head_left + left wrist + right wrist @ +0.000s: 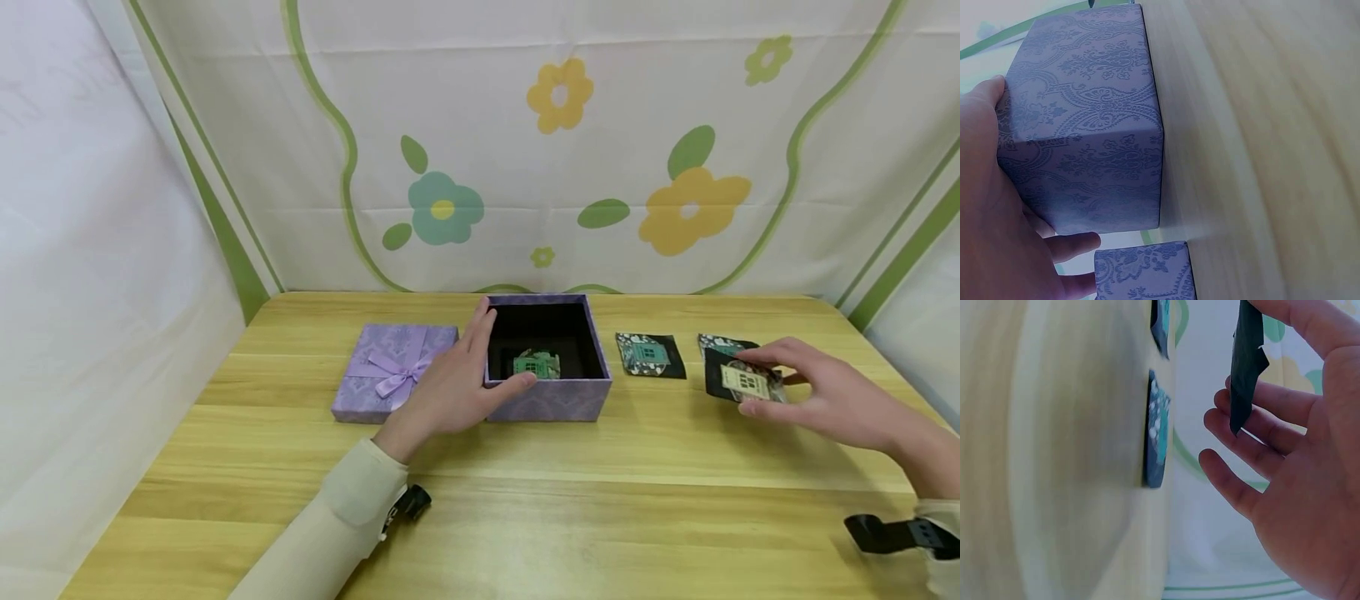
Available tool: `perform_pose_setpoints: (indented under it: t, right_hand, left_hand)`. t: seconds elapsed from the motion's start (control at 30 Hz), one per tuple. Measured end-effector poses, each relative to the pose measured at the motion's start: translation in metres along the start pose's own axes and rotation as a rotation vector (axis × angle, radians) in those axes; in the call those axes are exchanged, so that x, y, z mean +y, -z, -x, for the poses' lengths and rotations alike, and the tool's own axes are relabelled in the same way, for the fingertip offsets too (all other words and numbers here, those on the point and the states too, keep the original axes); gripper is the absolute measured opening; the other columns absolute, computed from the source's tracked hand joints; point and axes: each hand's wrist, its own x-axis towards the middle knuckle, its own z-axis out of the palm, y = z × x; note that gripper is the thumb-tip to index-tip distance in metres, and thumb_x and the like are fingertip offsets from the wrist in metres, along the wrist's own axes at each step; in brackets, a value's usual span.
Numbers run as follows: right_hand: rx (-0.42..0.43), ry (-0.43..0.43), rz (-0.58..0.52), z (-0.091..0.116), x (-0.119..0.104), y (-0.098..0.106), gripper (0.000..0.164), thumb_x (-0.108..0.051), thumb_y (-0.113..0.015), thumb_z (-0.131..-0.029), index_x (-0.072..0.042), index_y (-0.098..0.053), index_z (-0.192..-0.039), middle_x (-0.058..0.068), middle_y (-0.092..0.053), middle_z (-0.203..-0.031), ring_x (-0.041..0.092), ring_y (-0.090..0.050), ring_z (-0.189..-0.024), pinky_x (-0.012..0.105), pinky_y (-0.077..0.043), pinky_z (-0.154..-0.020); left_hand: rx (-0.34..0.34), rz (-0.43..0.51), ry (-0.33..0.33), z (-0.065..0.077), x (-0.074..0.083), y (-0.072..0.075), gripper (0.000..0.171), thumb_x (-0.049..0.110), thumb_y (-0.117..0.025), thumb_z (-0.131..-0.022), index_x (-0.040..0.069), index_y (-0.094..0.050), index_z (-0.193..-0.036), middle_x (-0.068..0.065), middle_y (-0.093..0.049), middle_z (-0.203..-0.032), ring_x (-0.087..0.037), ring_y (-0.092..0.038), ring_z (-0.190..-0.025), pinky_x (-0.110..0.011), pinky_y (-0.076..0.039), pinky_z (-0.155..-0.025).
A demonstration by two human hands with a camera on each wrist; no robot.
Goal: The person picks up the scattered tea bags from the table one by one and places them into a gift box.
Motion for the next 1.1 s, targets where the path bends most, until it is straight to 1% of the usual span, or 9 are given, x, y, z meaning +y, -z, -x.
perform_pose_setpoints:
  t: [0.1,0.17,0.3,0.47,0.6,0.8,0.87,0.97,1.1]
  right_hand:
    - [0.006,0.009,0.022,-0.006,-0.007,0.002,0.067,-0.036,-0.087,-0.09,-0.016,-0.061,-0.149,0.014,-0.059,-0.144,-0.008,-0.044,-0.121,0.017,-0.048,-0.088]
    - [0.011,0.027,0.027,-0.01,-0.01,0.004,0.066,-0.035,-0.087,-0.09,-0.016,-0.062,-0.148,0.014,-0.06,-0.144,-0.01,-0.044,-0.121,0.017,-0.048,-0.089]
    - [0.023,0.072,0.044,-0.019,-0.018,0.007,0.065,-0.033,-0.086,-0.091,-0.016,-0.061,-0.148,0.012,-0.061,-0.142,-0.019,-0.037,-0.118,0.014,-0.047,-0.089]
    - [0.039,0.061,0.038,-0.027,-0.029,0.01,0.065,-0.035,-0.086,-0.091,-0.018,-0.061,-0.149,0.011,-0.062,-0.145,-0.015,-0.041,-0.119,0.013,-0.044,-0.089]
    - [0.036,0.047,0.026,-0.033,-0.038,0.012,0.064,-0.037,-0.085,-0.092,-0.019,-0.061,-0.15,0.01,-0.061,-0.147,-0.003,-0.047,-0.122,0.013,-0.043,-0.09]
    - [0.037,0.06,0.029,-0.044,-0.052,0.013,0.065,-0.038,-0.083,-0.093,-0.017,-0.061,-0.15,0.01,-0.061,-0.146,0.021,-0.057,-0.121,0.023,-0.051,-0.088]
    - [0.039,0.065,0.023,-0.048,-0.057,0.012,0.065,-0.039,-0.083,-0.093,-0.016,-0.061,-0.15,0.01,-0.062,-0.145,0.024,-0.06,-0.12,0.026,-0.053,-0.088]
    - [0.037,0.092,0.013,-0.054,-0.064,0.01,0.066,-0.038,-0.083,-0.094,-0.013,-0.061,-0.15,0.011,-0.062,-0.143,0.028,-0.061,-0.121,0.027,-0.054,-0.088]
    - [0.044,0.128,-0.008,-0.06,-0.075,0.007,0.064,-0.035,-0.083,-0.093,-0.013,-0.062,-0.149,0.01,-0.064,-0.14,0.027,-0.061,-0.122,0.029,-0.055,-0.089]
  left_hand:
    - [0.0,0.001,-0.001,0.0,0.0,0.0,0.111,0.087,-0.046,-0.093,0.027,0.003,-0.173,0.015,0.011,-0.18,-0.032,-0.071,-0.121,-0.055,-0.056,-0.1]
    - [-0.002,0.003,-0.001,0.001,0.0,0.0,0.111,0.087,-0.047,-0.093,0.027,0.003,-0.173,0.015,0.011,-0.18,-0.032,-0.071,-0.122,-0.056,-0.056,-0.1]
    - [-0.007,0.004,0.001,0.001,0.001,0.001,0.112,0.087,-0.047,-0.093,0.027,0.004,-0.173,0.015,0.011,-0.179,-0.033,-0.071,-0.122,-0.054,-0.057,-0.097]
    - [0.0,0.002,-0.003,0.002,0.001,0.001,0.112,0.087,-0.047,-0.093,0.027,0.003,-0.173,0.015,0.01,-0.18,-0.032,-0.072,-0.12,-0.052,-0.058,-0.091]
    - [-0.001,0.005,-0.005,0.002,0.001,0.001,0.111,0.087,-0.047,-0.094,0.027,0.003,-0.173,0.015,0.011,-0.18,-0.03,-0.073,-0.115,-0.051,-0.058,-0.091]
    - [-0.004,0.008,-0.004,0.002,0.001,0.002,0.111,0.086,-0.047,-0.094,0.027,0.003,-0.173,0.015,0.01,-0.18,-0.029,-0.074,-0.109,-0.052,-0.058,-0.093]
    - [-0.004,0.006,-0.003,0.002,0.001,0.002,0.111,0.086,-0.047,-0.094,0.027,0.003,-0.173,0.015,0.01,-0.18,-0.029,-0.074,-0.108,-0.052,-0.058,-0.094]
    - [-0.005,0.006,-0.003,0.003,0.002,0.002,0.111,0.087,-0.047,-0.094,0.027,0.003,-0.173,0.015,0.011,-0.18,-0.027,-0.075,-0.105,-0.051,-0.058,-0.092]
    - [-0.005,0.006,-0.005,0.003,0.002,0.002,0.111,0.087,-0.046,-0.094,0.027,0.003,-0.173,0.015,0.011,-0.18,-0.026,-0.075,-0.104,-0.05,-0.058,-0.091]
